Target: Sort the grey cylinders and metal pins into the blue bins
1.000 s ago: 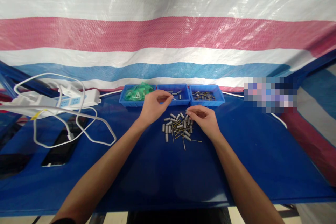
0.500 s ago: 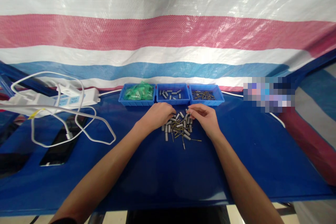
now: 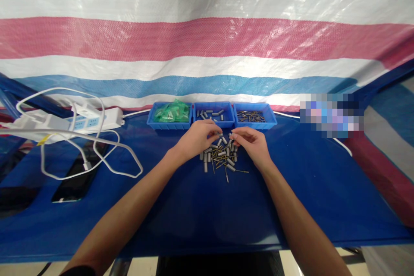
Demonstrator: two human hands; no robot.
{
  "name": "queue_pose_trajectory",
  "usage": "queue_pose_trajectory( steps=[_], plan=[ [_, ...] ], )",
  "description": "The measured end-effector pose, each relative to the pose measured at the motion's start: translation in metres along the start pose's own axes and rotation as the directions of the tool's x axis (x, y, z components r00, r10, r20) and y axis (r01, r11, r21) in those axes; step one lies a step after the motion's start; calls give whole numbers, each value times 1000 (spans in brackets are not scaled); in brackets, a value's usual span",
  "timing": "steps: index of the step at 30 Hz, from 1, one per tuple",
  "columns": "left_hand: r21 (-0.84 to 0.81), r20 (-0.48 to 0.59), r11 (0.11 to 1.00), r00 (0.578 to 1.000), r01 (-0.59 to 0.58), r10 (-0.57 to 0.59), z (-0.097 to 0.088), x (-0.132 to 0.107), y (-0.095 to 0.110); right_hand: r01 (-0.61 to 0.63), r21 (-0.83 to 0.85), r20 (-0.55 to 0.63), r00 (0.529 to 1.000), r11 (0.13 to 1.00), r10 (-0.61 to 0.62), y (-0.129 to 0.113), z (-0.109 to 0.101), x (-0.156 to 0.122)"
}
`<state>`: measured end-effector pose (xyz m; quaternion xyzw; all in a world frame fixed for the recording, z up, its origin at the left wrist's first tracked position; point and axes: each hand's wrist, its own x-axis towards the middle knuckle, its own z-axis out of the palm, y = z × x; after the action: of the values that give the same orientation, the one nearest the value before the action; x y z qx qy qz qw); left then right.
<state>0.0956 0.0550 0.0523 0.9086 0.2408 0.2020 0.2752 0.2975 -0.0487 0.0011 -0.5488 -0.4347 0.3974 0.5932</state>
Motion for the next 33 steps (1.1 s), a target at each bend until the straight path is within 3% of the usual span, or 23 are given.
queue_pose_trajectory(
  steps=[4, 10, 20, 28, 33],
  plan=[
    [-298, -129, 954, 990, 11, -51, 1, 1, 7, 1, 20, 57, 998, 1000, -2, -8, 4, -5],
    [-511, -71, 858, 991, 60, -112, 4, 0, 4, -25, 67, 86, 996, 997, 19, -12, 10, -9],
    [-641, 2, 744, 971, 186, -241, 3, 1, 6, -62, 161, 112, 993, 985, 44, -7, 11, -9],
    [-700, 58, 682, 968, 213, -242, 0, 0, 6, -51, 208, 116, 993, 977, 27, -10, 10, -7],
    [-701, -12, 690, 965, 180, -264, -3, 1, -1, -37, 187, 122, 992, 982, 14, -10, 7, -7]
  ],
)
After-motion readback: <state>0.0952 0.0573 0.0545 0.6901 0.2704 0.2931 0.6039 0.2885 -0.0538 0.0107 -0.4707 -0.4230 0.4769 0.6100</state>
